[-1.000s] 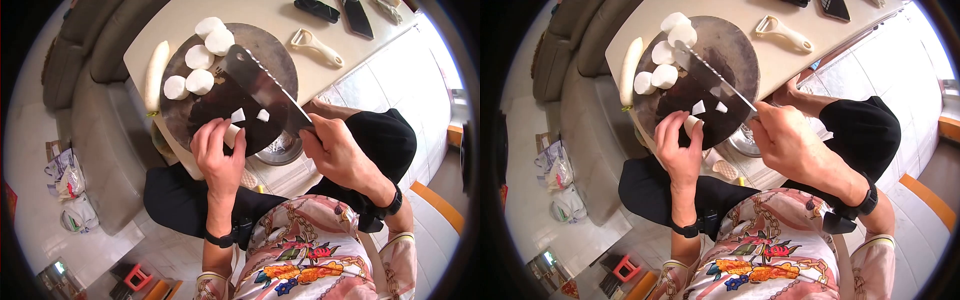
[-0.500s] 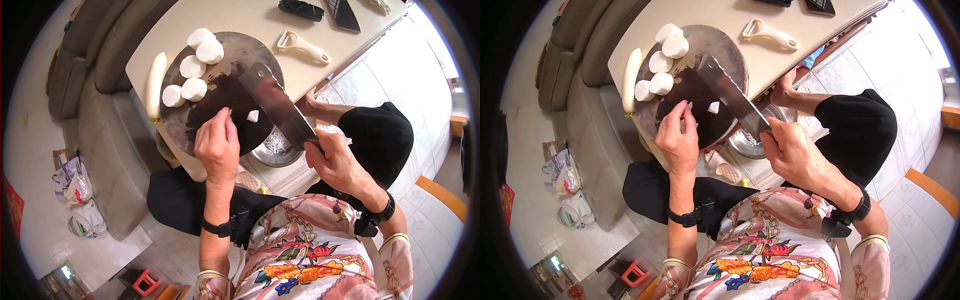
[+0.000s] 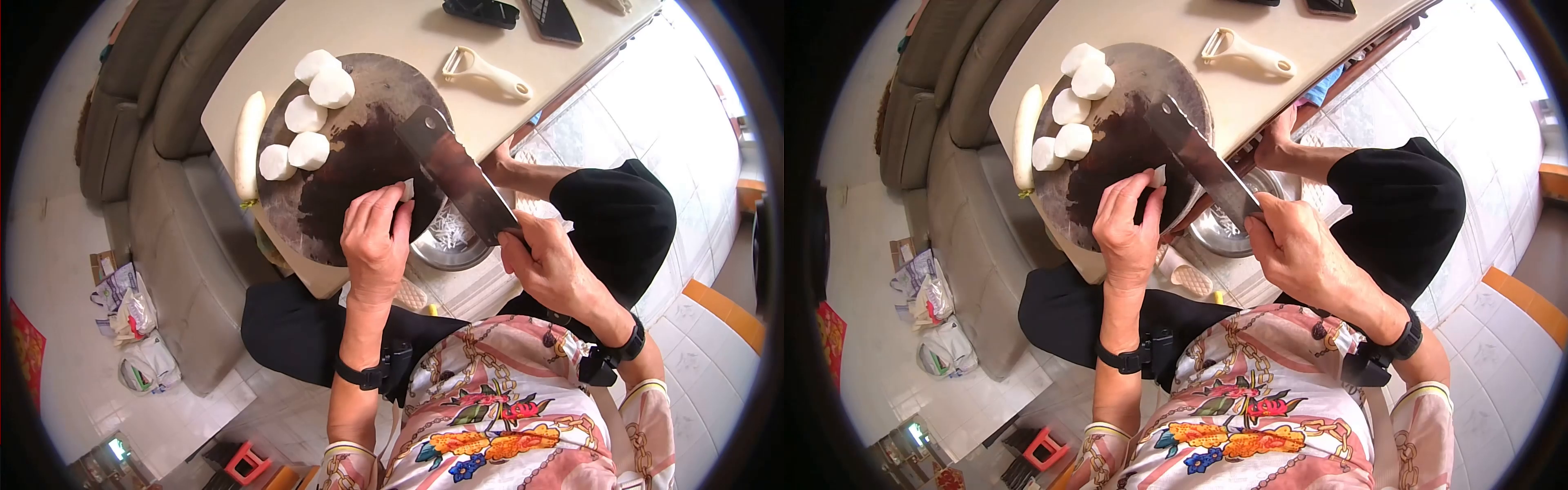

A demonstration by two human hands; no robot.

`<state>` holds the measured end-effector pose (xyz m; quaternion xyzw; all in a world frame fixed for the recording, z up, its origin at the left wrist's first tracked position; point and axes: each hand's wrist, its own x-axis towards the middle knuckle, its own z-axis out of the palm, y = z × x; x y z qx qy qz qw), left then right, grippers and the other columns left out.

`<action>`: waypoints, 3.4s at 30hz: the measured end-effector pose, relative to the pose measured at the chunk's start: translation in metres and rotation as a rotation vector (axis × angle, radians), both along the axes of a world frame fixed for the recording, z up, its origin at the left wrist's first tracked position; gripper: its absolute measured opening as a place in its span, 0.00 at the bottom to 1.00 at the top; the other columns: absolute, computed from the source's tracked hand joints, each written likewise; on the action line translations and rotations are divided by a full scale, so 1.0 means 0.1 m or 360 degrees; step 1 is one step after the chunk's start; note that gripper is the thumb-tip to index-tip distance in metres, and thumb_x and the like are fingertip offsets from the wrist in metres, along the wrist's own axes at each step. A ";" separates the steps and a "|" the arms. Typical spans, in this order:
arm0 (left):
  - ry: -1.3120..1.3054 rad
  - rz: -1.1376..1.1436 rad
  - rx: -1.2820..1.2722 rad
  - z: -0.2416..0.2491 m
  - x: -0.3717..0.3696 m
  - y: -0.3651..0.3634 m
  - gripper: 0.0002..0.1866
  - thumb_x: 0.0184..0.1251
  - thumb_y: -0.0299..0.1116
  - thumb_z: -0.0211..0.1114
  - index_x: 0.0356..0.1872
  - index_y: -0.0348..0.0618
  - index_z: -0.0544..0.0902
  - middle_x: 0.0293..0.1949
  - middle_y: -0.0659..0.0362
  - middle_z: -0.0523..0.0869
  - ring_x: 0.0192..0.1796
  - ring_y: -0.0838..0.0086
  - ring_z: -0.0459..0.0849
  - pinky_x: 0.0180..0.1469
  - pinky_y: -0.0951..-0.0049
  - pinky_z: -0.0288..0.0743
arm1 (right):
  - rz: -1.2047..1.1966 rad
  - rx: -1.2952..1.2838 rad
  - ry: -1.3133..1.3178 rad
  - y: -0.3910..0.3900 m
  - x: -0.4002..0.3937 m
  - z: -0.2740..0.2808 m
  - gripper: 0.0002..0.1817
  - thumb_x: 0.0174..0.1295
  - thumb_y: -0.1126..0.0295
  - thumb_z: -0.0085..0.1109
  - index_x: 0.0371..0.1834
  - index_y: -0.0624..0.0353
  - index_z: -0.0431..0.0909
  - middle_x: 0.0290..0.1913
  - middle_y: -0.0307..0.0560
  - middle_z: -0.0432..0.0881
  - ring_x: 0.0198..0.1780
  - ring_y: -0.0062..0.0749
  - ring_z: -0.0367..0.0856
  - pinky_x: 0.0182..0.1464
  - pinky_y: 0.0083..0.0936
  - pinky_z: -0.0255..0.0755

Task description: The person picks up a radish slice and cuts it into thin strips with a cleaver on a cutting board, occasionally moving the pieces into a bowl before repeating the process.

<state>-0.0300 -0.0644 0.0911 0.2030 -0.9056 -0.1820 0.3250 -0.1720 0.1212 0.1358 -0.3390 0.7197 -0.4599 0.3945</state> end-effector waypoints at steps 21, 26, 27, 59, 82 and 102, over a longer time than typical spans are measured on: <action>0.0020 0.0036 -0.0145 -0.02 0.03 -0.06 0.12 0.51 0.18 0.75 0.36 0.40 0.84 0.43 0.55 0.88 0.44 0.58 0.86 0.48 0.60 0.79 | 0.0019 0.0008 0.0012 0.01 0.02 -0.06 0.11 0.67 0.77 0.54 0.28 0.70 0.68 0.20 0.66 0.71 0.23 0.65 0.71 0.26 0.45 0.63; -0.0131 -0.0067 0.0106 0.06 0.06 -0.08 0.15 0.48 0.21 0.79 0.38 0.39 0.85 0.44 0.53 0.90 0.46 0.60 0.87 0.50 0.64 0.81 | -0.0006 0.0022 -0.0074 0.02 0.02 -0.01 0.11 0.68 0.77 0.55 0.28 0.70 0.68 0.19 0.65 0.71 0.22 0.63 0.71 0.26 0.44 0.63; -0.0087 -0.0032 0.0209 0.07 0.07 -0.07 0.16 0.47 0.22 0.79 0.39 0.39 0.85 0.46 0.53 0.88 0.47 0.58 0.86 0.50 0.63 0.80 | -0.0001 0.0065 -0.0066 0.01 0.01 0.00 0.11 0.68 0.77 0.55 0.28 0.69 0.68 0.19 0.65 0.71 0.22 0.62 0.71 0.26 0.44 0.63; -0.0098 -0.0002 -0.0283 -0.06 0.01 0.08 0.11 0.53 0.16 0.72 0.38 0.36 0.87 0.44 0.51 0.85 0.44 0.54 0.84 0.46 0.60 0.80 | 0.0355 -0.0186 0.0727 0.01 -0.13 0.11 0.06 0.56 0.84 0.55 0.35 0.69 0.69 0.19 0.59 0.74 0.25 0.61 0.79 0.28 0.47 0.71; -0.0024 -0.0106 -0.0353 -0.14 0.05 0.00 0.12 0.50 0.17 0.71 0.39 0.35 0.87 0.38 0.51 0.84 0.40 0.53 0.84 0.44 0.58 0.81 | 0.1013 -0.0194 0.1390 -0.44 -0.24 0.31 0.10 0.45 0.84 0.57 0.31 0.69 0.69 0.21 0.55 0.77 0.26 0.53 0.81 0.29 0.40 0.74; 0.0029 -0.0102 -0.0277 -0.16 0.09 0.00 0.12 0.52 0.17 0.71 0.39 0.35 0.86 0.38 0.51 0.85 0.39 0.51 0.84 0.45 0.57 0.80 | 0.0910 -0.0137 0.1289 -0.60 -0.09 0.27 0.08 0.45 0.84 0.57 0.30 0.70 0.70 0.20 0.58 0.77 0.25 0.56 0.81 0.29 0.42 0.74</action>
